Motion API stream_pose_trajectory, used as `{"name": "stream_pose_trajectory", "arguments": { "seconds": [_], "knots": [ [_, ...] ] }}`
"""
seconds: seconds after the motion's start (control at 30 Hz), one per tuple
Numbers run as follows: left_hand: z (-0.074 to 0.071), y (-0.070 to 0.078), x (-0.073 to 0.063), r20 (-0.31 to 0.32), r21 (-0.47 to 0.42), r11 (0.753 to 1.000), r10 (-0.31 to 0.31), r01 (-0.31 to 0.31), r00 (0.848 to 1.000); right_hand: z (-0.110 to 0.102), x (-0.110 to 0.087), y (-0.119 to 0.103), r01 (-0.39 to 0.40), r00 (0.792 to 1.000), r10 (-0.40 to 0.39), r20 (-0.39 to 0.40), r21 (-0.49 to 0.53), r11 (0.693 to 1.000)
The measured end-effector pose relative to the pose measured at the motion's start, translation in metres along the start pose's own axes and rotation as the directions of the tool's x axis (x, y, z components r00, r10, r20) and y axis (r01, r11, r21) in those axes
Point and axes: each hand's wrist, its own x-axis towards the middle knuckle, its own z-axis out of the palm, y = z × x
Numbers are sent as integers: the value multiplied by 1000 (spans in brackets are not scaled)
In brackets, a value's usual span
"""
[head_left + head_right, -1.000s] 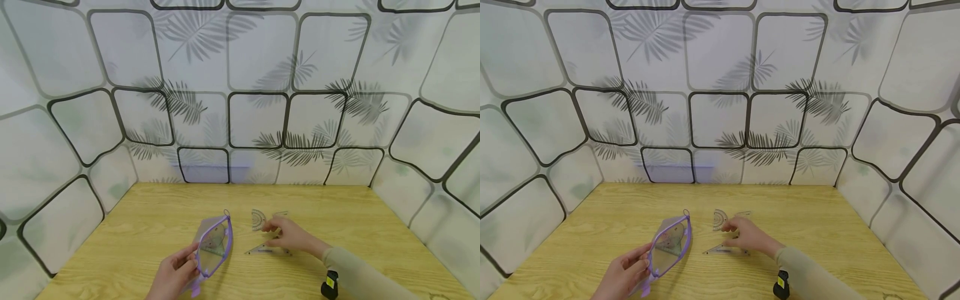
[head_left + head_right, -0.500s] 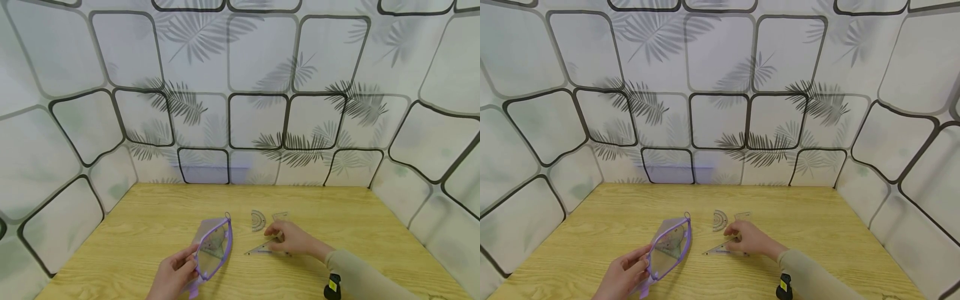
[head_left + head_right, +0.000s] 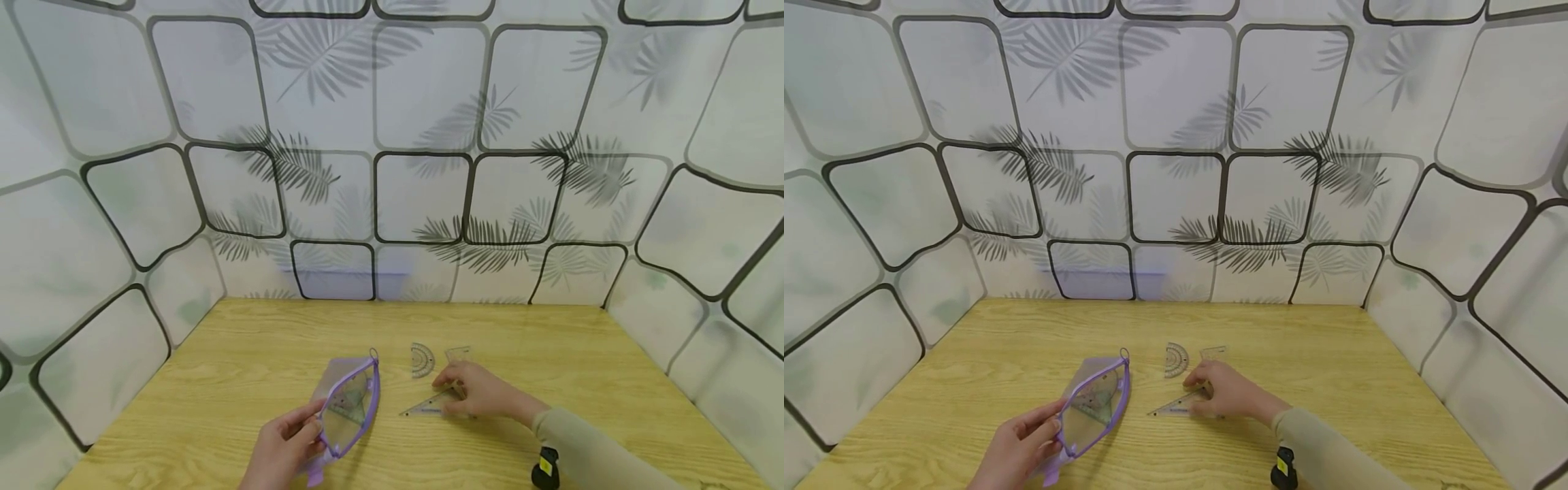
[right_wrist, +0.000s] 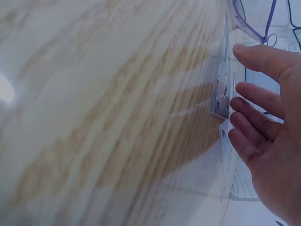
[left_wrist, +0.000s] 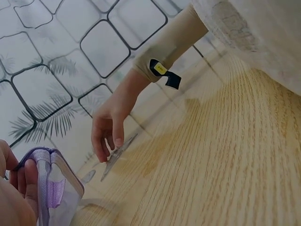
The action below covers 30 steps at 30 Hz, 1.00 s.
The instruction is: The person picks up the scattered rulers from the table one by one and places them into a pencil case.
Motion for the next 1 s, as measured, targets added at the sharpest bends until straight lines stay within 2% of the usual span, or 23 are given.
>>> {"name": "stream_pose_trajectory", "arguments": {
  "seconds": [0.17,0.4,0.5,0.6,0.73,1.0],
  "knots": [
    [2,2,2,4,-36,999,-15,16,1000,-1,-4,1,61,998,-61,2,-35,998],
    [2,1,3,21,-54,998,-18,19,1000,-5,-5,0,64,996,-60,60,-62,996],
    [1,-1,2,37,-47,999,-13,15,999,-6,-6,1,88,994,-83,70,-76,993],
    [-1,-2,2,80,-71,997,-29,34,996,-7,-6,2,105,992,-99,82,-72,992],
    [-3,-3,3,123,-117,991,-55,69,991,-8,-8,3,79,992,-74,106,-49,996],
    [-4,-4,4,125,-108,992,-57,71,991,-8,-7,4,39,992,-36,122,-27,999]
  ]
}}
